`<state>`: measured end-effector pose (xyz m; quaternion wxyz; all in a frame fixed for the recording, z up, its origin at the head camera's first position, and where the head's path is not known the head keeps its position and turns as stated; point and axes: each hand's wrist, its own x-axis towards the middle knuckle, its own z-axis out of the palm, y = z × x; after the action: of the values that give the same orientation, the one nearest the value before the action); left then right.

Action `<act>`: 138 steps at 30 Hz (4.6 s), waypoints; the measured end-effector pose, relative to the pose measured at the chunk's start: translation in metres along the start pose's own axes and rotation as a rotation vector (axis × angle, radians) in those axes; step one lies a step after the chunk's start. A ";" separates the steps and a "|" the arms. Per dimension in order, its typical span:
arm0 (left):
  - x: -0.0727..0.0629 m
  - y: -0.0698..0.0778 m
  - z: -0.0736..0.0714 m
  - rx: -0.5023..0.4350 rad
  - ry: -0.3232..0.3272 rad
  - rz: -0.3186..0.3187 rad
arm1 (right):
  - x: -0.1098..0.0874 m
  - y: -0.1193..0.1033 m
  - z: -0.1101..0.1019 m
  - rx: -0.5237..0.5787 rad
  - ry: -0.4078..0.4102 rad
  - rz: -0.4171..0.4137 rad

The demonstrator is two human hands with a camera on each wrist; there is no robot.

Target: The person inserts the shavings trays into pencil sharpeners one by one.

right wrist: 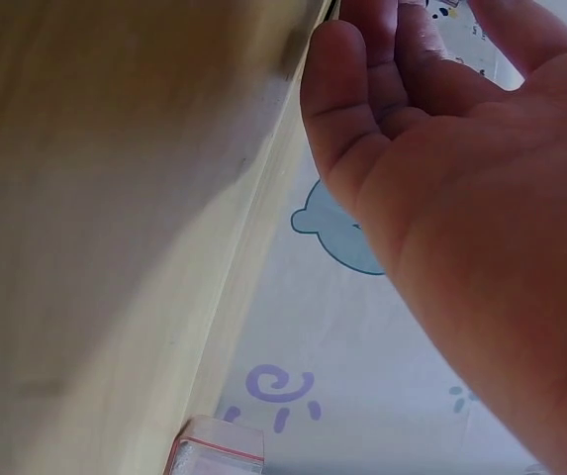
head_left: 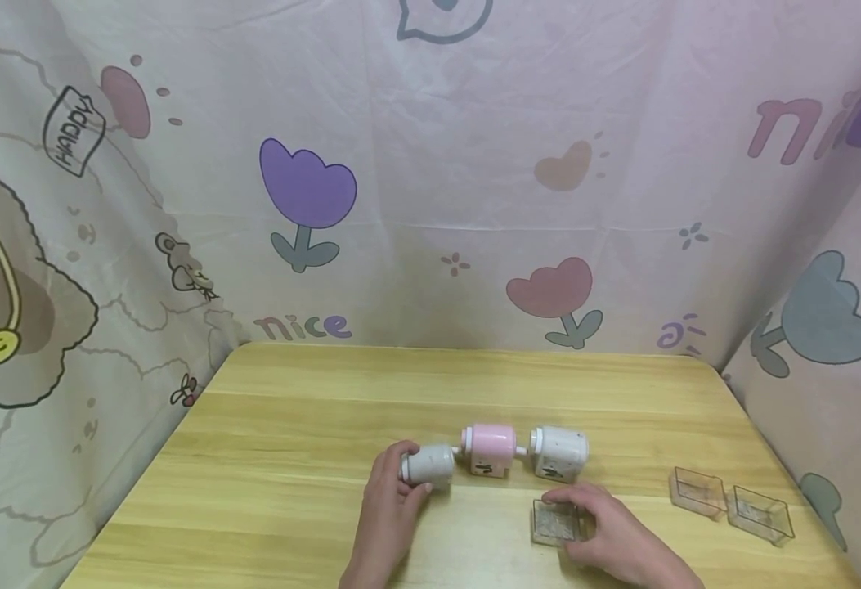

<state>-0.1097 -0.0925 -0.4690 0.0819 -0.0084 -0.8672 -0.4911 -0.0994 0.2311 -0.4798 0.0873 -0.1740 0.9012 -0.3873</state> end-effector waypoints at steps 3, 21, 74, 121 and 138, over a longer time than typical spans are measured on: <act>0.001 -0.002 -0.005 -0.021 -0.029 0.004 | 0.000 0.000 0.000 0.007 -0.007 0.001; -0.004 -0.004 -0.007 -0.132 -0.220 0.074 | -0.001 0.001 0.001 0.015 0.005 -0.006; -0.003 -0.007 -0.005 -0.120 -0.256 0.195 | 0.027 -0.017 0.017 0.024 0.083 -0.112; -0.004 -0.007 -0.005 -0.131 -0.250 0.194 | 0.048 -0.032 0.034 -0.024 0.072 -0.187; -0.003 -0.008 -0.005 -0.132 -0.249 0.210 | 0.050 -0.037 0.039 -0.029 0.008 -0.188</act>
<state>-0.1066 -0.1004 -0.4743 0.0241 -0.1651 -0.8307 -0.5311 -0.1251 0.1624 -0.4801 0.0446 -0.2575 0.8867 -0.3815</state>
